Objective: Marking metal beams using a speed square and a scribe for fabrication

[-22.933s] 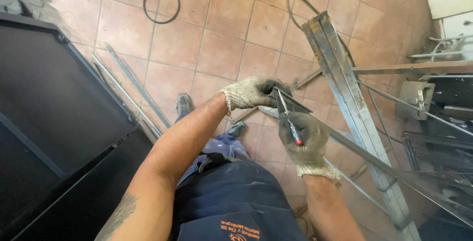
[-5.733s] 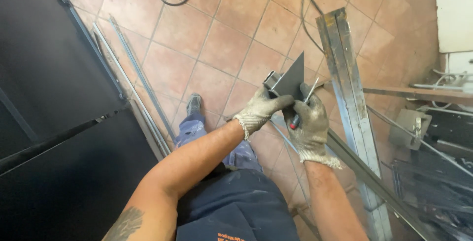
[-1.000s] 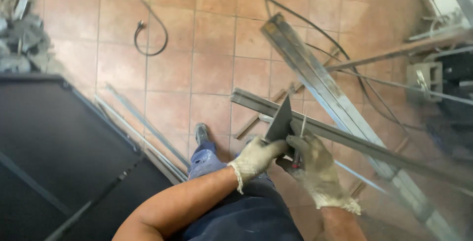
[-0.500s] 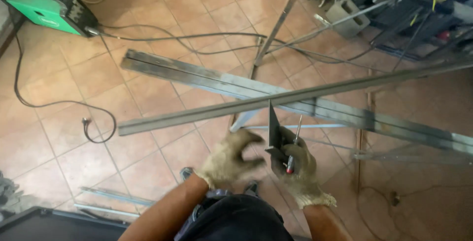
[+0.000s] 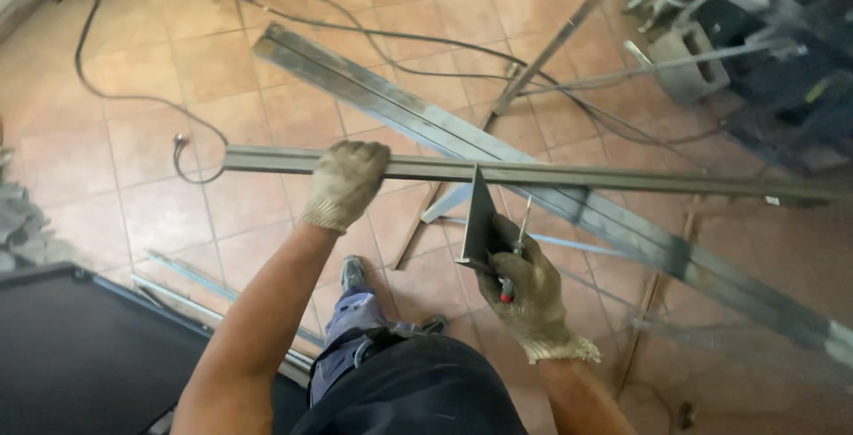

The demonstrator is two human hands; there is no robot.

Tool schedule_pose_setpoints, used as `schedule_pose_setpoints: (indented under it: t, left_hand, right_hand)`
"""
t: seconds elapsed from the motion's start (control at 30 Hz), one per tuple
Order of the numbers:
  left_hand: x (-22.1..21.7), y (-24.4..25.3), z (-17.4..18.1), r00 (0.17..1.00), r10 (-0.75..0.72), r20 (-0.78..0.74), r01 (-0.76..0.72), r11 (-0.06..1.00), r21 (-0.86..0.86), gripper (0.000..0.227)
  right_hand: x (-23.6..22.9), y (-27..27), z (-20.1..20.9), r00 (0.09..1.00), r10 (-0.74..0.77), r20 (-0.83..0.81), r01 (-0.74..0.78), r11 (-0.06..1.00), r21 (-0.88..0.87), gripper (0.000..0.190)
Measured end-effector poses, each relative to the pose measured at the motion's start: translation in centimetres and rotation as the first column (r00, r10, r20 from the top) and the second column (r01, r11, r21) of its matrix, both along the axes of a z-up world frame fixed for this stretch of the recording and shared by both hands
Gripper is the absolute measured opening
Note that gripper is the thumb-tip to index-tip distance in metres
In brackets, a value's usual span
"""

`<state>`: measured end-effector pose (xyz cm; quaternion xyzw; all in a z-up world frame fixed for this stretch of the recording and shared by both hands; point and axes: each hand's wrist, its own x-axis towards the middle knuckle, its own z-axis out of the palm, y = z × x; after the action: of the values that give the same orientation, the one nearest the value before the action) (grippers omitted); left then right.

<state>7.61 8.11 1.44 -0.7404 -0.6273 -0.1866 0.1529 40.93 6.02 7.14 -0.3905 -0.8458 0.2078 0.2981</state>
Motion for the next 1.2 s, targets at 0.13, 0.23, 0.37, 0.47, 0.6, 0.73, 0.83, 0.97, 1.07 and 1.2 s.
schedule_pose_setpoints:
  t: [0.13,0.23,0.37,0.47,0.6,0.73,0.83,0.97,1.07,1.2]
  left_hand:
    - [-1.1,0.9,1.4,0.990,0.057,0.130,-0.009,0.940,-0.341,0.012]
    - [-2.2,2.4,0.7,0.987,0.053,0.150,0.012,0.916,-0.402,0.015]
    - [-2.9,2.6,2.4,0.922,0.021,0.387,0.097,0.955,-0.281,0.018]
    - [-2.3,1.9,3.7,0.821,-0.062,0.567,0.166,0.977,-0.134,0.027]
    - [-1.5,-1.5,4.9,0.618,-0.262,0.741,0.238,0.961,0.141,0.045]
    - [1.7,-3.9,3.0,-0.352,0.005,0.936,0.197,0.978,0.069,0.032]
    - [0.7,-3.9,3.8,-0.792,0.199,0.577,0.070,0.969,-0.238,0.020]
    - [-3.0,-5.0,5.9,-0.487,0.378,0.788,0.040,0.910,-0.412,0.017]
    - [-5.1,-5.3,8.2,-0.285,0.445,0.849,0.084,0.894,-0.441,0.028]
    - [-6.8,-5.5,8.8,-0.298,0.388,0.872,0.148,0.921,-0.360,0.031]
  right_hand:
    - [-4.2,1.6,0.9,0.988,0.089,-0.124,-0.057,0.968,0.243,0.026]
    - [-6.2,2.0,-0.9,0.981,0.089,-0.174,-0.051,0.976,0.211,0.029]
    - [-9.6,2.0,-1.0,0.869,-0.218,-0.445,0.064,0.940,-0.335,0.043]
    - [-14.5,1.8,2.8,0.733,-0.421,-0.535,0.070,0.828,-0.556,0.035]
    - [-18.5,2.1,3.6,0.650,-0.499,-0.573,0.099,0.803,-0.588,0.026]
    - [-19.1,2.6,0.1,0.613,-0.501,-0.610,0.020,0.783,-0.622,0.035]
    - [-18.9,3.0,-0.1,0.911,-0.272,-0.309,-0.014,0.730,-0.684,0.034]
    - [-19.4,4.7,2.1,0.968,-0.090,-0.236,-0.106,0.703,-0.703,0.039]
    - [-19.8,6.1,3.0,0.993,-0.035,-0.110,-0.047,0.743,-0.668,0.049]
    - [-23.4,4.7,5.4,0.967,-0.142,-0.210,-0.074,0.635,-0.769,0.034]
